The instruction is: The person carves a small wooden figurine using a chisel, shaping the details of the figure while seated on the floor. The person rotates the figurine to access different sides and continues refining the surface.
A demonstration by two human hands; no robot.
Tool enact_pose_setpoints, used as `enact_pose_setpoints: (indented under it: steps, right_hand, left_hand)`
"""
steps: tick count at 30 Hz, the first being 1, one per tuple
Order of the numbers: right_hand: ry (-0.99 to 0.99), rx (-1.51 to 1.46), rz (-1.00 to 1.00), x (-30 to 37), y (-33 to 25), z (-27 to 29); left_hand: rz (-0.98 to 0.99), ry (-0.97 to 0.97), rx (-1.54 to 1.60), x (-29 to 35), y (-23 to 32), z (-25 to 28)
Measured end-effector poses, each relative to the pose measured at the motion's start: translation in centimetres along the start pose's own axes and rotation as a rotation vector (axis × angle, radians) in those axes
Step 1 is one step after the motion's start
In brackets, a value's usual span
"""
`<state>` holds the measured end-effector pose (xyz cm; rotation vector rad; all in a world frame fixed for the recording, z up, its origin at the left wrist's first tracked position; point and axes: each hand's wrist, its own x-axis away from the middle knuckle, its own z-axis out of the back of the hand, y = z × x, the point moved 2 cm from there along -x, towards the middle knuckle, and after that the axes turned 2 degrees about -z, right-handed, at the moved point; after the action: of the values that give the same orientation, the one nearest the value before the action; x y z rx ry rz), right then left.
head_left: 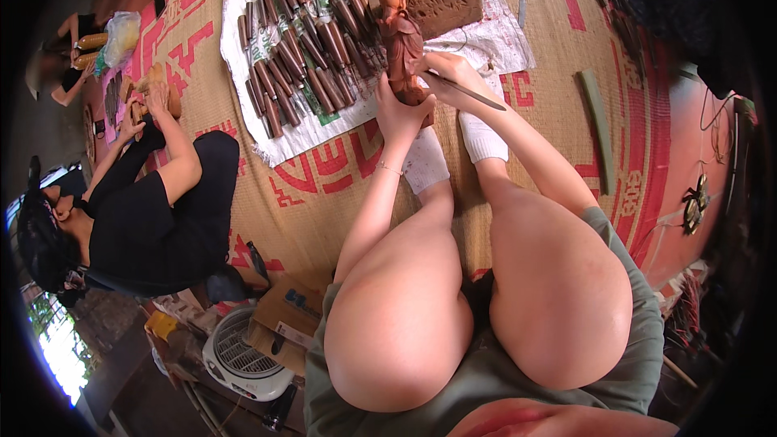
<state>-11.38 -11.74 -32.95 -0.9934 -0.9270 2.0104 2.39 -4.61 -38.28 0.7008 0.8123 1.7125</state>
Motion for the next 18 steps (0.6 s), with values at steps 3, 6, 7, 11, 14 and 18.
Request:
enact_pose_setpoints:
  steps: [3,6,7,11,14,18]
  right_hand:
    - [-0.027,0.048,0.062,0.1,0.1,0.0]
    - [-0.107,0.058,0.002,0.9,0.1,-0.2]
    - [-0.105,0.038,-0.029,0.8,0.1,-0.1]
    - [-0.004,0.027,0.053,-0.3,0.8,0.2]
    - [-0.040,0.065,0.093,1.0,0.6,0.0]
    - [-0.177,0.012,-0.120,3.1,-0.6,1.1]
  left_hand:
    - [0.005,-0.024,0.017,-0.1,0.4,0.2]
    - [-0.012,-0.005,-0.009,0.0,0.3,0.1]
    - [-0.029,0.011,-0.021,-0.2,0.0,0.2]
    - [-0.022,0.007,0.007,0.0,0.6,0.1]
    - [-0.025,-0.008,0.032,-0.1,1.0,0.4]
    - [0.001,0.014,-0.111,0.6,2.0,-0.2]
